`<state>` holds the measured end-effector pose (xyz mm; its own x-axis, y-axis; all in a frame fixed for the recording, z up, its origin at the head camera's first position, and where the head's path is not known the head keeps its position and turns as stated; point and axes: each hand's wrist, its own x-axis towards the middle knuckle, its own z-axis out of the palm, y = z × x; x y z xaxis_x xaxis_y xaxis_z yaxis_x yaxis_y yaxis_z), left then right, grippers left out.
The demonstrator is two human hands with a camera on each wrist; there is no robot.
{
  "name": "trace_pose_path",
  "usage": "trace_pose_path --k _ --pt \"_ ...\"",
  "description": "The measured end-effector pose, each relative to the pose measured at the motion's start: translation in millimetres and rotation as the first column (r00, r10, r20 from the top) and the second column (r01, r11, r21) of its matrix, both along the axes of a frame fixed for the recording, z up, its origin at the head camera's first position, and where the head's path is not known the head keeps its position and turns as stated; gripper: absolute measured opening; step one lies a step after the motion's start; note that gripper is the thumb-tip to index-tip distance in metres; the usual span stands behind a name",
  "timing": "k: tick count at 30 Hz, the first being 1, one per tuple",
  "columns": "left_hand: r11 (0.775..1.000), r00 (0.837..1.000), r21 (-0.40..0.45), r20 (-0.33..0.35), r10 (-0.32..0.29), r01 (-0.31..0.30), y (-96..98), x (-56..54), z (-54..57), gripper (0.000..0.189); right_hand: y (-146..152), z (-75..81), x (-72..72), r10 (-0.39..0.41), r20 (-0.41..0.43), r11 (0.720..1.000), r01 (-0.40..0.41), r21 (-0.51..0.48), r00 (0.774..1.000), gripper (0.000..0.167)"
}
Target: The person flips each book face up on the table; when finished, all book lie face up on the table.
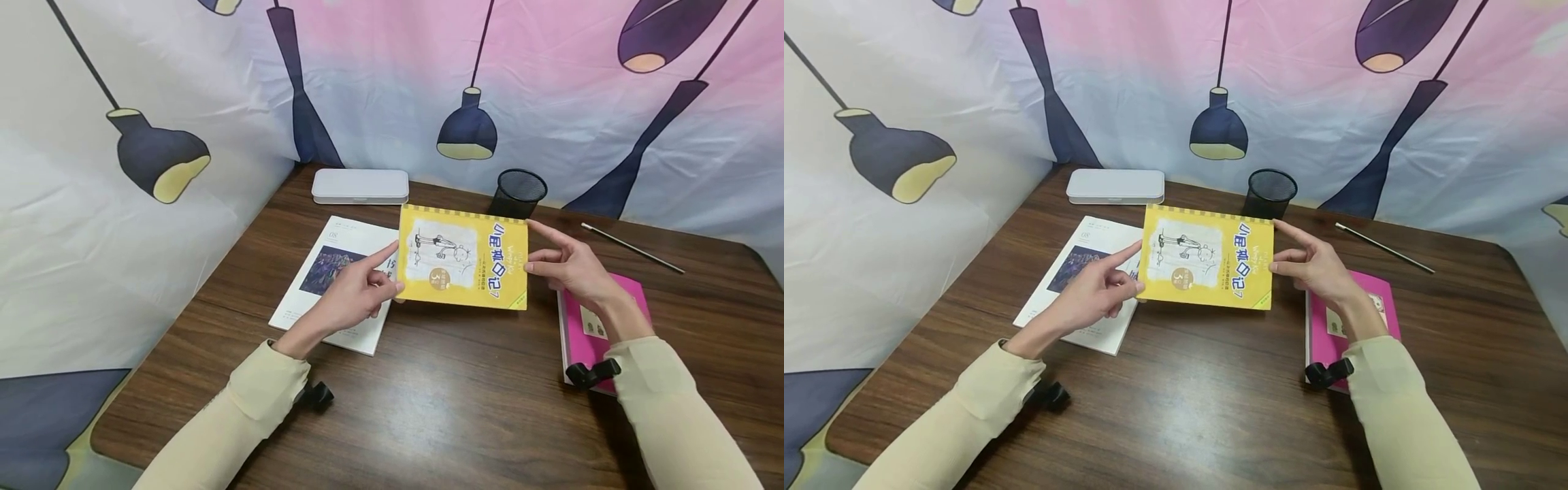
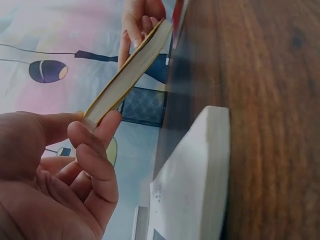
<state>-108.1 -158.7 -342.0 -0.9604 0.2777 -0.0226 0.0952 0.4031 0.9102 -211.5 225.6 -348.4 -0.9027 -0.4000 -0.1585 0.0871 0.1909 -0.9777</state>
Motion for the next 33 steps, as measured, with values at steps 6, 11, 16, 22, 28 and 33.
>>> trace_pose_path --k 6,11,16,22,28,33 --pt "0.999 0.999 -0.034 0.038 -0.027 0.028 -0.7 1.2 -3.0 0.078 -4.1 -5.6 0.3 -0.019 -0.010 0.991 0.020 0.134 1.000 0.072" --pt "0.996 0.996 -0.065 0.065 -0.055 0.059 -2.4 1.6 -5.7 0.083 -7.0 -9.6 0.0 -0.034 0.005 0.981 0.032 0.190 0.999 0.069" --pt "0.991 0.990 -0.099 0.116 -0.080 0.091 -4.2 2.6 -8.2 0.087 -8.2 -13.2 -1.3 -0.028 0.025 0.978 0.022 0.206 0.999 0.071" --pt "0.987 0.986 -0.132 0.145 -0.078 0.097 -3.7 4.4 -10.1 0.088 -8.4 -14.4 -1.6 0.010 0.044 0.974 -0.020 0.228 0.999 0.076" --pt "0.987 0.981 -0.130 0.178 -0.071 0.095 -2.3 6.4 -13.4 0.089 -8.6 -14.0 -1.3 0.058 0.063 0.967 -0.072 0.245 0.996 0.081" --pt "0.990 0.975 -0.104 0.210 -0.069 0.092 -0.8 8.2 -16.2 0.090 -8.0 -14.7 -1.6 0.087 0.067 0.959 -0.101 0.266 0.994 0.081"
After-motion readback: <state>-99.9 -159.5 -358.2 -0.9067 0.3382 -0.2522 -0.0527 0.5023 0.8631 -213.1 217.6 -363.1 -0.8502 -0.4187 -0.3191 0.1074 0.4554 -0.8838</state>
